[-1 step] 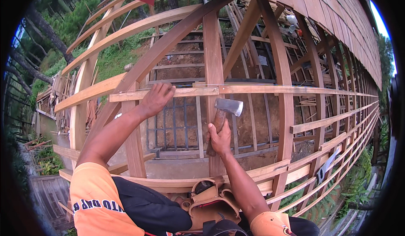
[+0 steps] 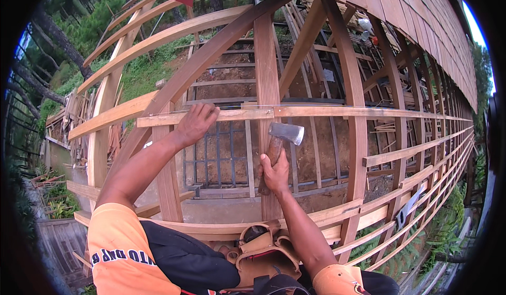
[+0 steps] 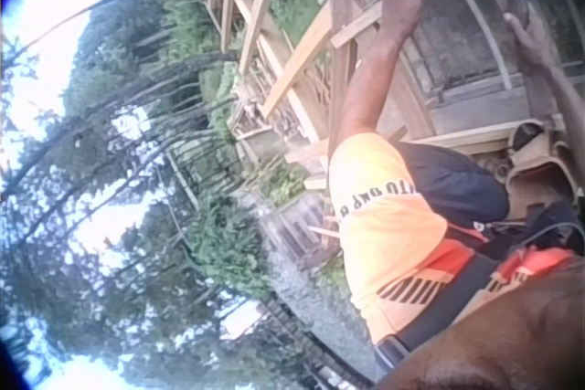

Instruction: The person positions a wooden shingle on a roof frame and secures it by hammering a nail into the wood using a roofing hatchet.

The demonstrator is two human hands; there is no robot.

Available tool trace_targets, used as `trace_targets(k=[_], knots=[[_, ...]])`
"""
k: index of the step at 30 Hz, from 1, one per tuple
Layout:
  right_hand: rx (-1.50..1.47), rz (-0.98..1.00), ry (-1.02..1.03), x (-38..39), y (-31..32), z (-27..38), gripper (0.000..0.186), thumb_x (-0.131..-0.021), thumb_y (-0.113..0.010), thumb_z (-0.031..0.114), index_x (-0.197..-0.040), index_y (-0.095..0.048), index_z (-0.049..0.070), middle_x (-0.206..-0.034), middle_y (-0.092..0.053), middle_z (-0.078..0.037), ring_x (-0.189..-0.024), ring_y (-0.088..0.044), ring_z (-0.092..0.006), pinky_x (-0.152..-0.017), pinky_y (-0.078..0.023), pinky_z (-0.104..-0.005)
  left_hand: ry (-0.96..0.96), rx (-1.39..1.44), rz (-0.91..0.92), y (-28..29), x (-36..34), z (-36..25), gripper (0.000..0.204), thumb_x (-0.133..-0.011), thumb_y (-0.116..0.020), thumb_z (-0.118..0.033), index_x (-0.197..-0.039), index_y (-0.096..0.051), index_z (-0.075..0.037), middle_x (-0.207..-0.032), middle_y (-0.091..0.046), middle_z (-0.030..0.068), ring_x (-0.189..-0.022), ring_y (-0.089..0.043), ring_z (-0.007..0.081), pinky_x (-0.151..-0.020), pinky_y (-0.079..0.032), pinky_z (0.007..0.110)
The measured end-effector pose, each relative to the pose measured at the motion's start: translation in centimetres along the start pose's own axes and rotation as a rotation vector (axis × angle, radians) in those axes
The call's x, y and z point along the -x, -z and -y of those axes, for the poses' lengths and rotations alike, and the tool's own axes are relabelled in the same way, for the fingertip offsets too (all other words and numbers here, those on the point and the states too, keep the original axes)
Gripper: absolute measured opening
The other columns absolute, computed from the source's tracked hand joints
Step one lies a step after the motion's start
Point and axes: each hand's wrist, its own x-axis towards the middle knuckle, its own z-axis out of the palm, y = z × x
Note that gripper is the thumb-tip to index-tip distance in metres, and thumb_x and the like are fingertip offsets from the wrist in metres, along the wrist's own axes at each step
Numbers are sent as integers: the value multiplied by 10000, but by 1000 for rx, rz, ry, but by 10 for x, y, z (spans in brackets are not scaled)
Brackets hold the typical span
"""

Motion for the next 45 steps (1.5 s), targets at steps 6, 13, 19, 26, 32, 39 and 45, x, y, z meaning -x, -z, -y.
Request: trace_targets(k=[6,13,19,26,32,39,45], knots=[[9,-5,13,0,0,-3,217,-977,-629,108,-1089,-474,4,-635,-591,-40,-519,-576,-122,-486,-470,-297,38,57,-66,-11,0,5,499,-848,-695,-154,-1297,-520,-23,-1225,-498,142,-1141,-502,326,-954,-417,454],[5,-12,-8,0,0,2,241,-975,-628,112,-1126,-478,0,-642,-599,-50,-517,-577,-127,-489,-470,-305,22,28,14,-8,-1,6,486,-853,-696,-164,-1291,-525,-42,-1240,-490,126,-1154,-490,325,-967,-406,463],[62,13,-9,2,0,0,257,-981,-621,131,-1142,-477,-8,-638,-601,-55,-519,-589,-137,-491,-475,-311,13,12,13,-9,3,8,494,-845,-694,-158,-1295,-525,-44,-1239,-492,119,-1157,-487,318,-972,-401,466],[32,14,-16,0,2,0,206,-984,-627,134,-1049,-460,31,-685,-580,-36,-529,-590,-123,-479,-488,-284,3,4,13,-2,-2,4,448,-844,-680,-153,-1253,-533,-42,-1221,-496,120,-1129,-494,309,-962,-411,450],[9,9,-14,-2,4,4,209,-980,-628,133,-1048,-461,28,-677,-584,-42,-519,-585,-128,-474,-481,-287,-9,48,-9,-3,-6,3,393,-873,-608,-132,-1246,-533,-34,-1228,-497,127,-1122,-497,312,-968,-413,450],[76,0,41,1,0,12,221,-983,-613,145,-1104,-477,20,-668,-571,-35,-515,-567,-121,-478,-461,-282,-74,-123,-44,-2,-7,1,383,-864,-552,-127,-1229,-516,-17,-1294,-490,152,-1229,-471,317,-1073,-361,471],[9,18,-8,6,-7,10,231,-980,-625,133,-1105,-478,7,-657,-574,-33,-527,-564,-105,-477,-462,-270,-120,-139,-165,-9,1,5,356,-845,-566,-159,-1175,-555,-28,-1271,-520,158,-1260,-478,313,-1132,-329,509]])
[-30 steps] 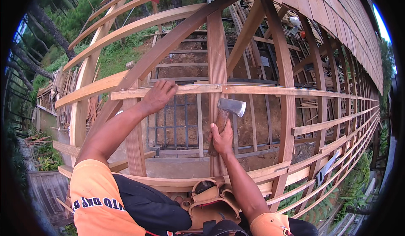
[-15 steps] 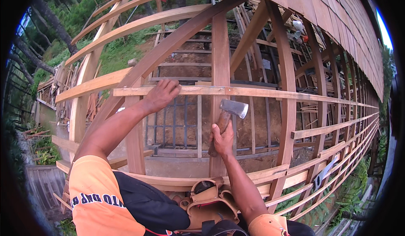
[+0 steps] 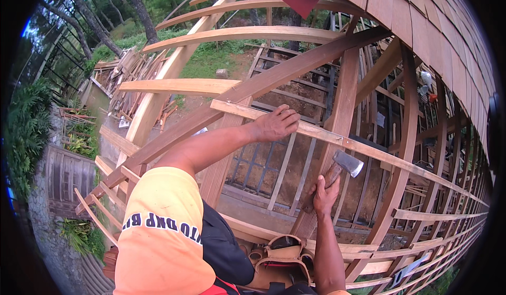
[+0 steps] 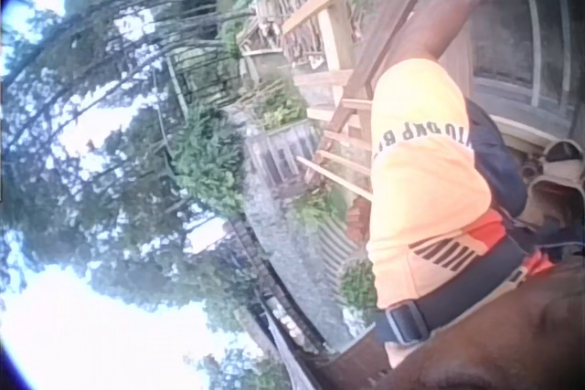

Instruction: The person positions a wooden shingle on a roof frame and secures it by hammering a nail into the wood using a roofing hatchet.

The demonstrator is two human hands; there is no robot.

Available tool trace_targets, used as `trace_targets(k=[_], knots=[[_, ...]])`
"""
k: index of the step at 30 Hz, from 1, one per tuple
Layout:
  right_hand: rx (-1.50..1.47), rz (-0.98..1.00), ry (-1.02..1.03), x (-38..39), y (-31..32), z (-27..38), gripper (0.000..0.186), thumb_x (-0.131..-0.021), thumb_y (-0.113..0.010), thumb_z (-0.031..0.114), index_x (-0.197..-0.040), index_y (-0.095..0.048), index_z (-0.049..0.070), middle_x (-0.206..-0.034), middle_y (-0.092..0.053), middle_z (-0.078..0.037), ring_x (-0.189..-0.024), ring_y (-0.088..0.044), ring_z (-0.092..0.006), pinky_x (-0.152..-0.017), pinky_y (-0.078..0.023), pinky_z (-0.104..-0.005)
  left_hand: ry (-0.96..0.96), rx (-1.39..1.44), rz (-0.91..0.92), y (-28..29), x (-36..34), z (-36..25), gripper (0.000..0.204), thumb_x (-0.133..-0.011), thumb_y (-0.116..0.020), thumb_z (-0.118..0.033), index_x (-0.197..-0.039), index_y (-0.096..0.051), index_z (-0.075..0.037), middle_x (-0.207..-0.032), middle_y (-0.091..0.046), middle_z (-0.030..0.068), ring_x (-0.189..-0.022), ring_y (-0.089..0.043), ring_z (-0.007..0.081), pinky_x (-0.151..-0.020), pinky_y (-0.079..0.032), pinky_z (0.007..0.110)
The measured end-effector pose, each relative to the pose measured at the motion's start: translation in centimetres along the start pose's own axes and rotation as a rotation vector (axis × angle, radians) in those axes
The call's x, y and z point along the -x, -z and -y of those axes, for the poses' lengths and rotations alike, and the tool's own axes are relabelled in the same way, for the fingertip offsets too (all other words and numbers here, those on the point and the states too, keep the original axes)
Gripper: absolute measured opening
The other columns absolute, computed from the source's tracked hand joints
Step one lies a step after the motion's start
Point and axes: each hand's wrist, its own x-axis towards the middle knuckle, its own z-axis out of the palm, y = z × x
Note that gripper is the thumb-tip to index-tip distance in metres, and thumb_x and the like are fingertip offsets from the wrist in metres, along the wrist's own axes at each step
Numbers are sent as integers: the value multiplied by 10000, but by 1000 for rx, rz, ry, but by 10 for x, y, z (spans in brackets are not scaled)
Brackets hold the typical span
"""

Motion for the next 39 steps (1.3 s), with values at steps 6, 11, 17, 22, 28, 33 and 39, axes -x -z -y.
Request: trace_targets(k=[6,11,17,22,28,33,39], knots=[[-54,-28,-8,0,-1,0,208,-986,-622,127,-1085,-476,16,-669,-575,-32,-513,-568,-110,-458,-461,-270,-61,41,21,-1,-2,4,377,-839,-611,-171,-1182,-545,-28,-1310,-506,168,-1243,-494,328,-1116,-362,513],[37,11,-109,-6,11,9,181,-1012,-582,165,-1077,-470,39,-676,-558,-23,-543,-551,-108,-501,-477,-281,214,399,103,6,-17,-1,565,-794,-792,-248,-1197,-495,15,-1418,-419,216,-1343,-436,431,-1162,-353,469],[595,-60,521,-35,31,62,334,-1020,-509,143,-1290,-421,-34,-820,-617,-234,-698,-636,-413,-627,-501,-439,377,275,188,15,-24,-10,699,-821,-777,-280,-1342,-448,47,-1523,-344,229,-1451,-332,371,-1228,-269,449],[648,7,673,-46,45,99,322,-1008,-515,93,-1279,-417,-50,-915,-627,-310,-840,-616,-534,-721,-504,-504,368,131,347,5,-33,-10,373,-842,-636,-124,-1181,-533,-8,-1235,-575,183,-1236,-539,336,-1044,-447,425],[788,218,289,-55,46,99,290,-993,-537,84,-1236,-438,-42,-939,-643,-316,-893,-622,-536,-708,-499,-526,407,102,314,-1,-25,-11,143,-838,-595,-87,-963,-528,-64,-888,-634,102,-857,-681,288,-736,-561,402],[343,33,763,-47,44,146,405,-1026,-526,125,-1352,-349,-37,-814,-563,-107,-631,-557,-166,-561,-458,-287,402,125,328,-4,-19,-8,172,-826,-592,-67,-979,-515,-57,-895,-615,108,-848,-681,296,-688,-588,407],[952,294,20,-62,49,100,371,-983,-565,96,-1290,-416,-49,-928,-608,-364,-861,-590,-574,-704,-492,-543,384,82,298,-8,-27,-9,145,-822,-607,-95,-950,-541,-78,-893,-638,89,-842,-693,268,-735,-575,384]])
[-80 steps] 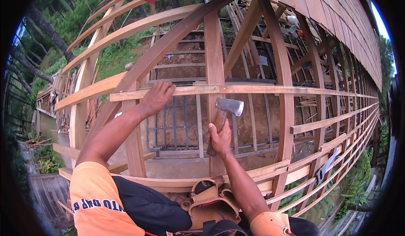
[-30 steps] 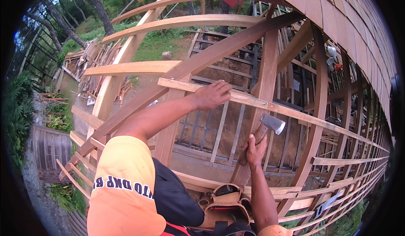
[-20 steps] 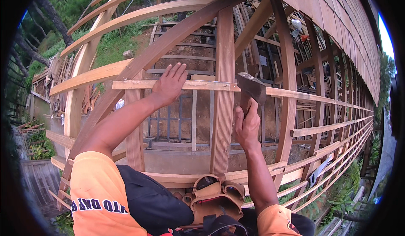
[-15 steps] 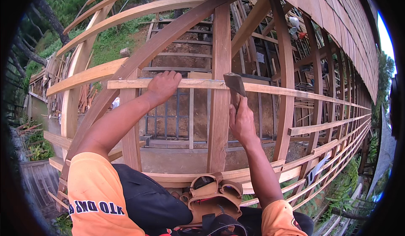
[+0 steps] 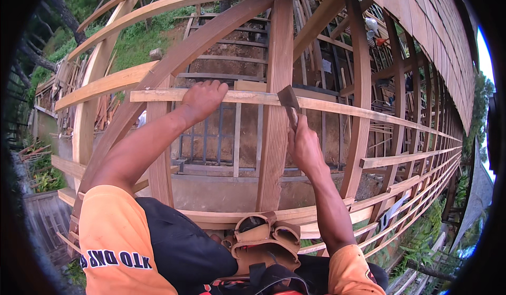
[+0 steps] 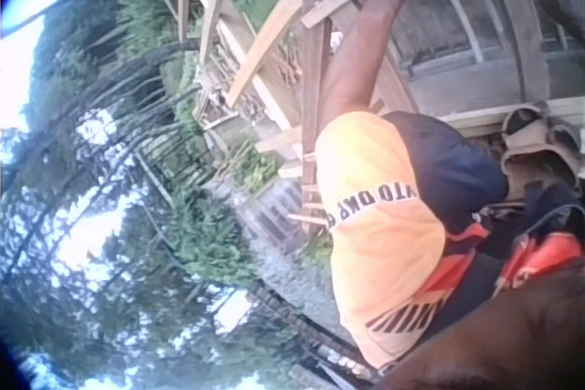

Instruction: The person positions a wooden shingle on a roof frame and secures it by hammering a nail into the wood using a roofing hatchet.

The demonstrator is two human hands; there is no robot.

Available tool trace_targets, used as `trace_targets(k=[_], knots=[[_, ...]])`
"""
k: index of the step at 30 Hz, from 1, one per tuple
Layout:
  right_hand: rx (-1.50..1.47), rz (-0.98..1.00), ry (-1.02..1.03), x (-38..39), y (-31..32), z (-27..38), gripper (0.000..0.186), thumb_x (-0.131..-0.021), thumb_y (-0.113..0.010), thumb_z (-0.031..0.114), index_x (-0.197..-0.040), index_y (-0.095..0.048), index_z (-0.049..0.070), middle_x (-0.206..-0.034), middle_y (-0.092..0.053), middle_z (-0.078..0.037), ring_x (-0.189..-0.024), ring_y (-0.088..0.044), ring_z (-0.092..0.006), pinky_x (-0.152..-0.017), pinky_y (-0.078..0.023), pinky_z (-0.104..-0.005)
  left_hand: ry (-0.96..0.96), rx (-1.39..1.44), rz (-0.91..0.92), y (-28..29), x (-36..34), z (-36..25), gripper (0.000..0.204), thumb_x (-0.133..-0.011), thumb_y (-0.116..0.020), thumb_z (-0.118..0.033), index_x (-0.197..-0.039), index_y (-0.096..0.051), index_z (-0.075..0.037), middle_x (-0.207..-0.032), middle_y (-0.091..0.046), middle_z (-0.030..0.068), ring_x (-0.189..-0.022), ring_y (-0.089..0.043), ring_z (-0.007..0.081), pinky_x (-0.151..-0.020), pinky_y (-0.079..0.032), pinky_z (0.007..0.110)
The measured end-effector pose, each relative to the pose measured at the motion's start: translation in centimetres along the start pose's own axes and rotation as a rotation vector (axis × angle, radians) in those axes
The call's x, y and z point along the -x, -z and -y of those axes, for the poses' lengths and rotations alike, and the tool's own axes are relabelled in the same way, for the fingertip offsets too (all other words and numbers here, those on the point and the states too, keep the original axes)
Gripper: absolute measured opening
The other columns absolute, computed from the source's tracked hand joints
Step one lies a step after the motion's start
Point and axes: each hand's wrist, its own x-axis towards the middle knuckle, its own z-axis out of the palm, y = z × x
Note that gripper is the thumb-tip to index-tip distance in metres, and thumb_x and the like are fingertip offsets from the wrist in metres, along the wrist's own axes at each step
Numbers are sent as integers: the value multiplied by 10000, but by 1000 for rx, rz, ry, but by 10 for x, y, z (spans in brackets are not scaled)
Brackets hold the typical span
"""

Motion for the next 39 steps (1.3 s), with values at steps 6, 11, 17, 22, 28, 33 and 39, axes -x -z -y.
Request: trace_targets(k=[6,11,17,22,28,33,39], knots=[[-216,-467,416,14,26,33,356,-1016,-555,139,-1296,-428,-39,-827,-622,-181,-647,-634,-249,-575,-486,-381,8,-2,19,1,7,2,157,-829,-607,-92,-968,-535,-77,-889,-635,91,-849,-696,273,-737,-581,393],[-918,-751,838,23,43,52,466,-1030,-565,258,-1326,-344,-25,-915,-572,-153,-637,-557,-229,-579,-491,-386,21,26,28,-4,8,1,158,-827,-613,-98,-961,-534,-73,-886,-635,97,-850,-697,277,-725,-584,395],[-76,-161,127,0,28,16,267,-1001,-556,132,-1157,-437,-50,-854,-647,-325,-909,-606,-537,-682,-491,-497,27,4,8,6,-5,3,162,-824,-618,-98,-961,-535,-70,-893,-642,101,-855,-702,282,-722,-585,396],[-684,-758,662,18,82,78,441,-1037,-563,241,-1340,-355,-3,-808,-533,-76,-615,-510,-128,-557,-467,-306,32,31,41,3,5,-1,165,-823,-618,-92,-964,-535,-69,-899,-646,105,-852,-703,285,-718,-587,395],[-20,-74,109,-1,28,12,391,-1003,-565,180,-1262,-409,-66,-935,-646,-351,-844,-636,-526,-717,-495,-527,12,-6,9,-3,2,-1,157,-831,-615,-109,-962,-538,-72,-875,-640,91,-839,-703,279,-719,-590,394],[31,-285,374,-4,88,43,355,-1002,-569,149,-1259,-414,-42,-842,-626,-317,-765,-637,-482,-665,-486,-502,10,-28,-51,-2,4,2,123,-841,-594,-104,-934,-518,-77,-843,-621,85,-792,-700,267,-671,-587,397],[-872,-897,998,7,115,98,617,-1026,-593,337,-1403,-238,1,-907,-491,-95,-642,-506,-152,-570,-478,-306,38,-5,-3,-4,7,-3,130,-837,-612,-120,-941,-548,-75,-866,-638,93,-827,-702,267,-719,-588,385]])
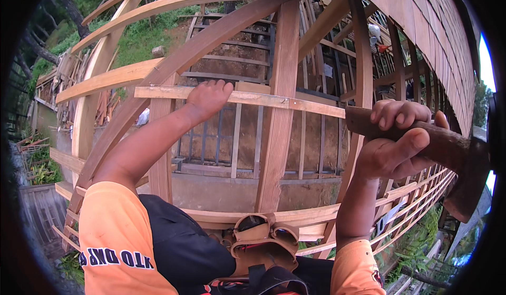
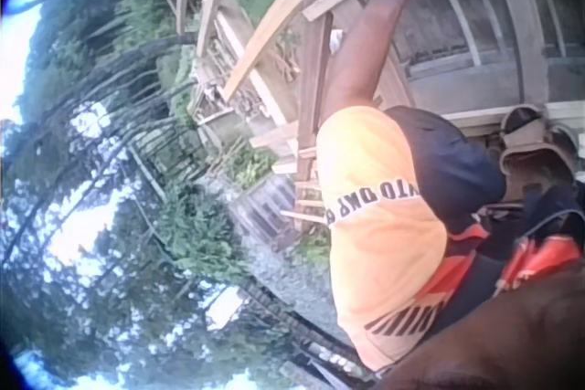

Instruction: The person positions a wooden shingle on a roof frame and secures it by hammering a nail into the wood using a roofing hatchet.

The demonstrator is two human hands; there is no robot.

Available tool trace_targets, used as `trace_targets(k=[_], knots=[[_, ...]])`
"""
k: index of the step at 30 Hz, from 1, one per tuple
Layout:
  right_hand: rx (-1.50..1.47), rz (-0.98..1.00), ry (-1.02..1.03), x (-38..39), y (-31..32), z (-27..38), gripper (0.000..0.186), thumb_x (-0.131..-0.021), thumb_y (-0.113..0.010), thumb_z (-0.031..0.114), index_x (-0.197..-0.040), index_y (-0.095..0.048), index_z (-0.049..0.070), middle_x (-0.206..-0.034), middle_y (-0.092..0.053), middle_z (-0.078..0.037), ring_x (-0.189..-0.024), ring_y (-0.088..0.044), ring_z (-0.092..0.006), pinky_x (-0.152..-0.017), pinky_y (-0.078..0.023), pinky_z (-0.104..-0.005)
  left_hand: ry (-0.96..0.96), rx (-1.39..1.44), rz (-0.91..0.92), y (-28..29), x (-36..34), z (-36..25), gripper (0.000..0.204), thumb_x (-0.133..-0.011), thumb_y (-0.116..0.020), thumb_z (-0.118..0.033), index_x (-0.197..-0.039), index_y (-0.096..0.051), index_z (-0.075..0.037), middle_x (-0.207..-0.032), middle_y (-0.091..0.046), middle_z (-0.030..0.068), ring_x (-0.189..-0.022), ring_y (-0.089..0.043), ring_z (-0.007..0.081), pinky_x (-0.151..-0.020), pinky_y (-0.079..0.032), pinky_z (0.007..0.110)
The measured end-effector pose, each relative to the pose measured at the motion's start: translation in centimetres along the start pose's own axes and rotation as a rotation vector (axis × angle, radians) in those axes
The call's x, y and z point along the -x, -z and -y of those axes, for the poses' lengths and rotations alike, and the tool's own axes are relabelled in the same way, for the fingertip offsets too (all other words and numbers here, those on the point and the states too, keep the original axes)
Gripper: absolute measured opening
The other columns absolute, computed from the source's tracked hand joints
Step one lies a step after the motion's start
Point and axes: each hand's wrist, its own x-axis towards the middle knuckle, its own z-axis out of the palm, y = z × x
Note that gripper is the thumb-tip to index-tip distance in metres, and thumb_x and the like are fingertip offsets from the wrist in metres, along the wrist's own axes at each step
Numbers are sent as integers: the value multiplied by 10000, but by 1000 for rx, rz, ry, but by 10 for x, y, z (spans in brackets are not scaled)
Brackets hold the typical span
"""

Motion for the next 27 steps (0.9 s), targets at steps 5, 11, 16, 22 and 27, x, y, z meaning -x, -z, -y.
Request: trace_targets(k=[5,11,16,22,27], knots=[[845,966,-1037,109,49,-57,313,-1002,-590,171,-1170,-452,-53,-1012,-654,-331,-941,-647,-517,-741,-512,-506,-31,-15,-17,2,-1,2,126,-839,-610,-121,-941,-548,-78,-873,-640,96,-835,-702,267,-730,-585,388],[623,606,-939,143,38,-32,261,-989,-585,146,-1148,-468,-25,-937,-662,-322,-963,-613,-543,-745,-501,-517,-38,6,-61,-3,-5,6,134,-836,-606,-104,-937,-522,-77,-866,-627,84,-816,-695,267,-678,-577,396],[788,893,-946,203,56,-39,365,-976,-598,210,-1259,-461,25,-1037,-650,-303,-957,-622,-528,-761,-494,-584,-42,-83,21,11,0,0,345,-860,-592,-129,-1192,-528,-56,-1104,-595,106,-1080,-600,273,-929,-480,509],[998,894,-1018,211,47,-48,372,-980,-573,245,-1277,-459,51,-1152,-625,-270,-936,-643,-506,-781,-506,-589,-82,-313,-50,12,1,-3,701,-884,-553,-130,-1537,-316,-40,-1571,-350,160,-1445,-351,320,-1159,-210,665],[985,825,-992,214,44,-57,337,-984,-565,238,-1232,-444,45,-1100,-630,-284,-918,-643,-514,-764,-505,-602,-118,-246,-45,6,-2,1,729,-885,-527,-95,-1565,-269,-45,-1622,-274,167,-1505,-261,328,-1185,-130,679]])
